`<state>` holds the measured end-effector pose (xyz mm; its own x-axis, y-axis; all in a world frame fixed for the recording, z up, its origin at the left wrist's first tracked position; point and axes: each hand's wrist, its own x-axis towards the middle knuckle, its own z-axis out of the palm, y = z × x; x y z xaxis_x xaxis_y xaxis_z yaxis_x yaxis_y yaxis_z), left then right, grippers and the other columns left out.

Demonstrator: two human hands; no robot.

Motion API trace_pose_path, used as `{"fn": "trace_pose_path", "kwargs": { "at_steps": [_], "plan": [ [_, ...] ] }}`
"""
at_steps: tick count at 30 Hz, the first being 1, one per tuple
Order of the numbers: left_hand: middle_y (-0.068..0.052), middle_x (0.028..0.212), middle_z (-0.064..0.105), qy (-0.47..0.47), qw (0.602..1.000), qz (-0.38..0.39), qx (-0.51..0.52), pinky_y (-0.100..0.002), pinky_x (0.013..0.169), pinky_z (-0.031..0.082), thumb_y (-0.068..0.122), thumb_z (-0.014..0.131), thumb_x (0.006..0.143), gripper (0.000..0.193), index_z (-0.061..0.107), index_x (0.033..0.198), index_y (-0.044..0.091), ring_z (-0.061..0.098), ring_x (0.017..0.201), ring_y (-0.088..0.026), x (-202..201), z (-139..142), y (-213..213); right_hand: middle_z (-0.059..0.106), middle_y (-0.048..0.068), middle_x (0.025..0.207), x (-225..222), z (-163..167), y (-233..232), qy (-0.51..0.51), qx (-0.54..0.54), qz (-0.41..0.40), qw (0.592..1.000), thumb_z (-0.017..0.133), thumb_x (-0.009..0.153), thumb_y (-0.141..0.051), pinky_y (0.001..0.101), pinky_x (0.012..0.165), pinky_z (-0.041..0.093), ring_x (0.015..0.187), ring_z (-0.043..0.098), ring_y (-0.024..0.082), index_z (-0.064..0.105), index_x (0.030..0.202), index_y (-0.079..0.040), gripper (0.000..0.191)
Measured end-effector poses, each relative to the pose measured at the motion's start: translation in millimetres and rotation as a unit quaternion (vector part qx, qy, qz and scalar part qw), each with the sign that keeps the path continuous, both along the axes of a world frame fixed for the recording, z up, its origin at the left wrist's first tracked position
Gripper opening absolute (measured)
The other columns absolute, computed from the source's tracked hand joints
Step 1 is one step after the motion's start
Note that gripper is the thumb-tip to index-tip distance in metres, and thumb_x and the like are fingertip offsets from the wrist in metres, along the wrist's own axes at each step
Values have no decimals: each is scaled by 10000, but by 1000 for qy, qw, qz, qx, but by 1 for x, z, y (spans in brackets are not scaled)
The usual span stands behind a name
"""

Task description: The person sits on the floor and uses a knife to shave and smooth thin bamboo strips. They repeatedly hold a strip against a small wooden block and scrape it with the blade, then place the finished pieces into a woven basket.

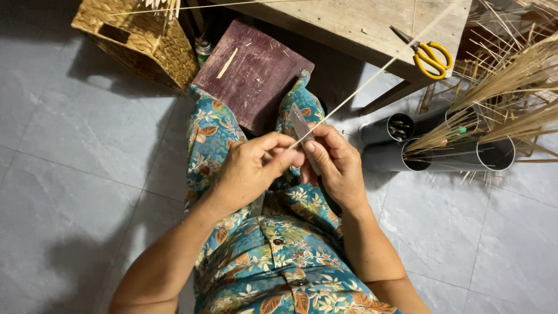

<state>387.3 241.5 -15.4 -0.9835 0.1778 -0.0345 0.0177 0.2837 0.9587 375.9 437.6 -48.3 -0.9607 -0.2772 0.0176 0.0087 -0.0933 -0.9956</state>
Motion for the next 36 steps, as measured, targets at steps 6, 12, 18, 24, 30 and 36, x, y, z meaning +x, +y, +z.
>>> {"fn": "trace_pose_path", "kwargs": {
  "at_steps": [6,12,18,24,30,36],
  "plan": [
    [-73,844,737,171,983,44,-46,-292,597,548,96,688,977,139,746,1096,54,704,681,-152,2,-8,-4,676,91,831,-6,-4,4,-19,-32,2,999,530,1066,-90,213,461,448,543,604,121,543,1329,15,284],
    [-95,927,740,230,969,43,-82,-302,643,563,63,686,985,138,726,1116,49,726,748,-182,16,-13,-29,685,130,850,-16,-3,19,-14,-60,-45,997,560,1071,-69,238,517,483,570,605,153,564,1320,34,269],
    [-81,789,707,185,971,57,-140,-294,550,512,51,711,952,181,769,1122,71,644,602,-139,28,-21,-53,685,129,821,-20,-2,32,-9,-51,-93,994,588,1063,-94,231,501,474,552,587,136,598,1299,35,269],
    [-56,865,731,191,970,71,-133,-261,615,546,53,693,959,186,754,1134,71,687,704,-93,45,-25,-81,687,122,834,-24,-1,47,3,-43,-137,990,588,1065,-95,223,477,450,550,594,134,595,1297,35,267],
    [-66,949,746,58,985,14,-161,-276,740,576,112,750,863,389,723,1250,98,712,841,-145,40,-15,-105,688,120,829,-22,-5,46,12,-21,-125,992,572,1077,-91,225,477,447,556,590,133,603,1298,47,262],
    [-95,1168,740,137,989,-25,-53,-326,921,564,173,719,938,418,655,1335,62,718,1073,-190,14,-17,-63,688,116,863,-12,-10,21,-15,-64,-38,997,547,1072,-68,233,521,501,580,625,141,548,1351,43,301]
  ]
}}
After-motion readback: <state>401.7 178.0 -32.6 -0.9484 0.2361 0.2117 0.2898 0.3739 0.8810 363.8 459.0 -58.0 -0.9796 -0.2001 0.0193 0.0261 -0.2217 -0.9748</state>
